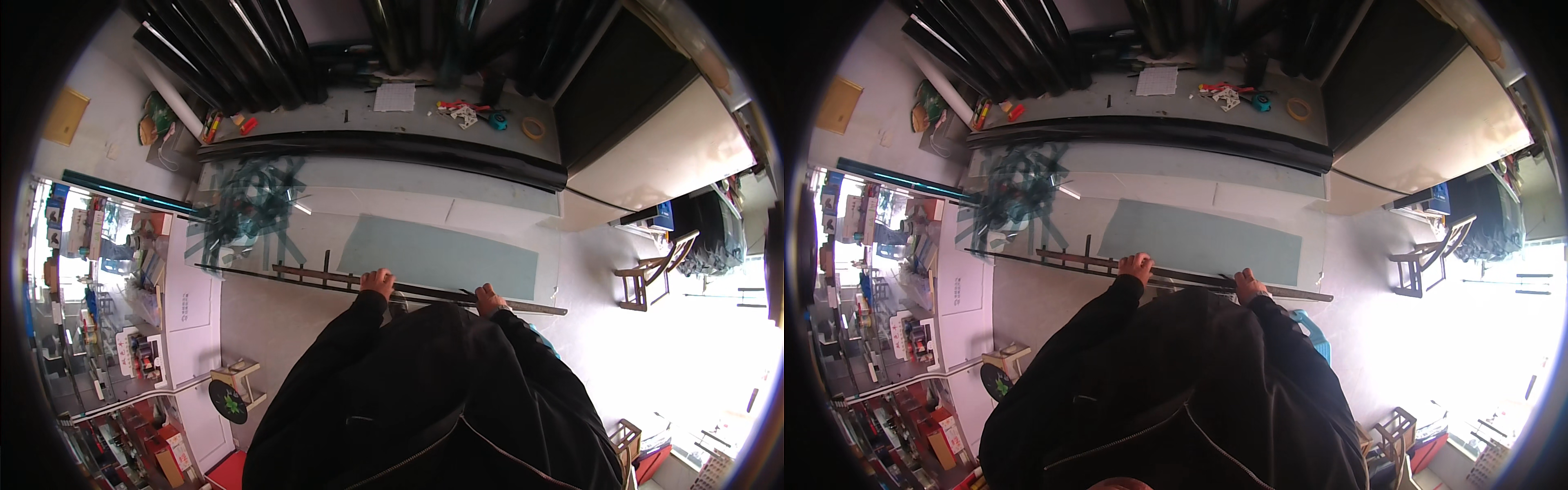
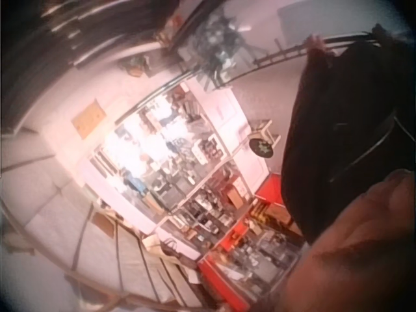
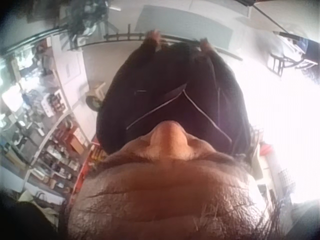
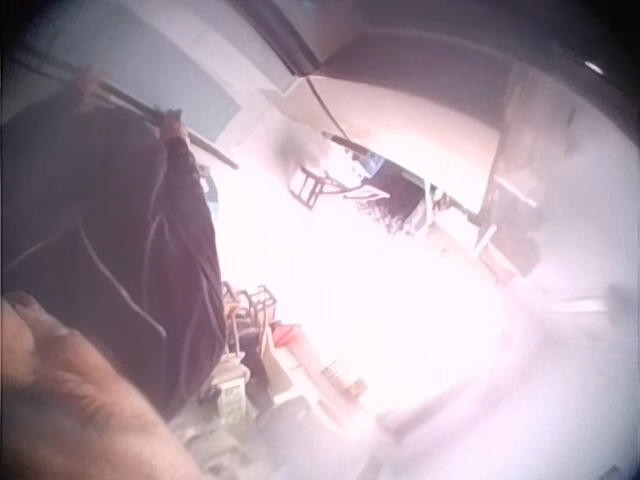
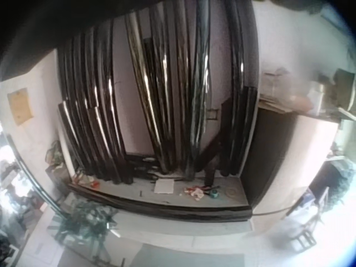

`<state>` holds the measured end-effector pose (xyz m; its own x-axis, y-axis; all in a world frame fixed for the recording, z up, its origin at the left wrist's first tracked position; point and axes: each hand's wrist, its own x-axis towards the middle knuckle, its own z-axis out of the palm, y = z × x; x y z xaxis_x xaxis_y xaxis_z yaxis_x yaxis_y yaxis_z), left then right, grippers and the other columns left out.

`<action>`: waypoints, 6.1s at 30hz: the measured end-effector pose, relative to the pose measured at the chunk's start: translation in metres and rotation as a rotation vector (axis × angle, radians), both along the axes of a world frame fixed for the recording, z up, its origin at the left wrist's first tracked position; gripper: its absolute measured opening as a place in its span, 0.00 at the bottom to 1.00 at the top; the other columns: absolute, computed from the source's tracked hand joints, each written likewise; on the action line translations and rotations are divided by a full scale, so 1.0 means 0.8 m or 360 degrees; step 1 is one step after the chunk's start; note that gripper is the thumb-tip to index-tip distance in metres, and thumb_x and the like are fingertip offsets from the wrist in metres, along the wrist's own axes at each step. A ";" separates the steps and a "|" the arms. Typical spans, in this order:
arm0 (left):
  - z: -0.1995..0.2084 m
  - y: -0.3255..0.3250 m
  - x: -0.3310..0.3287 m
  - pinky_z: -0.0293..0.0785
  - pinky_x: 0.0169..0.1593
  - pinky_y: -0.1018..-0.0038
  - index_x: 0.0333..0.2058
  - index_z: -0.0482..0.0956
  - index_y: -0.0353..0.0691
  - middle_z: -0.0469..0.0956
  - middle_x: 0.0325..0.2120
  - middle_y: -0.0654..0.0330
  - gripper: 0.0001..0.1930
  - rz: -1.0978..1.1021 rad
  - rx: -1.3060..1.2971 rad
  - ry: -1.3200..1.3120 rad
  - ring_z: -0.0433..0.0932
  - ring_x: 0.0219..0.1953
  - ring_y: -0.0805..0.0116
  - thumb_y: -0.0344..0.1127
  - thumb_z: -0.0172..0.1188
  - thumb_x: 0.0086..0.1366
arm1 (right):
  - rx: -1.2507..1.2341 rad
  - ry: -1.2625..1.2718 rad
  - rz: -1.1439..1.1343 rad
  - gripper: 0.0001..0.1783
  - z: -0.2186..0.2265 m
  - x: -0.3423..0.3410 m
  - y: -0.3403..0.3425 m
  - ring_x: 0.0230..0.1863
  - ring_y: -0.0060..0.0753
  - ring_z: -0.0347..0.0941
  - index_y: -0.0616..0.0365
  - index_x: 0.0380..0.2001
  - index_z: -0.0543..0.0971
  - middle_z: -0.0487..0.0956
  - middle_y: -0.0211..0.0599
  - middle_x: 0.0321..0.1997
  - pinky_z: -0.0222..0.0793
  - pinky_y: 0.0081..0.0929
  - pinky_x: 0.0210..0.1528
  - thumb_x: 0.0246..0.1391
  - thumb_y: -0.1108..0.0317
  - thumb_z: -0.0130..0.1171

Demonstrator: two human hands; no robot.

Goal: The person uses a metal straightedge and a glass cutter to score a large sheet of glass on a workbench. They repeatedly reposition the straightedge and score along its edge, then remove small broken glass fragments from the sheet.

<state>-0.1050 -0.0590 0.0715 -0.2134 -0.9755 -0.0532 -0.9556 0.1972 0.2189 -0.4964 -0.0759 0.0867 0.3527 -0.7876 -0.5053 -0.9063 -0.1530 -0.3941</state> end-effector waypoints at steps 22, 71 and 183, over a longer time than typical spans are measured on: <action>-0.014 -0.053 -0.005 0.73 0.46 0.56 0.39 0.76 0.48 0.81 0.37 0.60 0.04 0.0013 0.0496 0.0424 0.80 0.44 0.55 0.38 0.58 0.67 | -0.0261 -0.0056 -0.0091 0.25 0.011 -0.017 -0.027 0.46 0.57 0.76 0.51 0.45 0.71 0.68 0.41 0.50 0.77 0.52 0.43 0.46 0.63 0.71; 0.000 0.019 0.004 0.54 0.70 0.47 0.73 0.46 0.51 0.42 0.72 0.40 0.49 0.1096 0.0529 -0.0228 0.44 0.73 0.36 0.67 0.58 0.62 | -0.0367 -0.0167 -0.0244 0.19 -0.016 -0.056 -0.022 0.49 0.55 0.75 0.49 0.43 0.76 0.66 0.41 0.51 0.77 0.50 0.45 0.49 0.60 0.68; -0.058 -0.002 -0.003 0.61 0.67 0.55 0.65 0.64 0.36 0.55 0.69 0.46 0.38 0.1576 0.0293 -0.0213 0.52 0.72 0.48 0.54 0.60 0.61 | -0.0235 -0.0273 0.0685 0.10 -0.007 0.429 -0.105 0.50 0.49 0.77 0.56 0.37 0.80 0.76 0.41 0.45 0.78 0.42 0.48 0.55 0.63 0.56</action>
<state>-0.1077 -0.0605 0.0249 0.7048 -0.6848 -0.1849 -0.6900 -0.7224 0.0454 -0.1532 -0.1603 0.0814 0.7307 -0.6108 -0.3050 -0.6721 -0.5653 -0.4782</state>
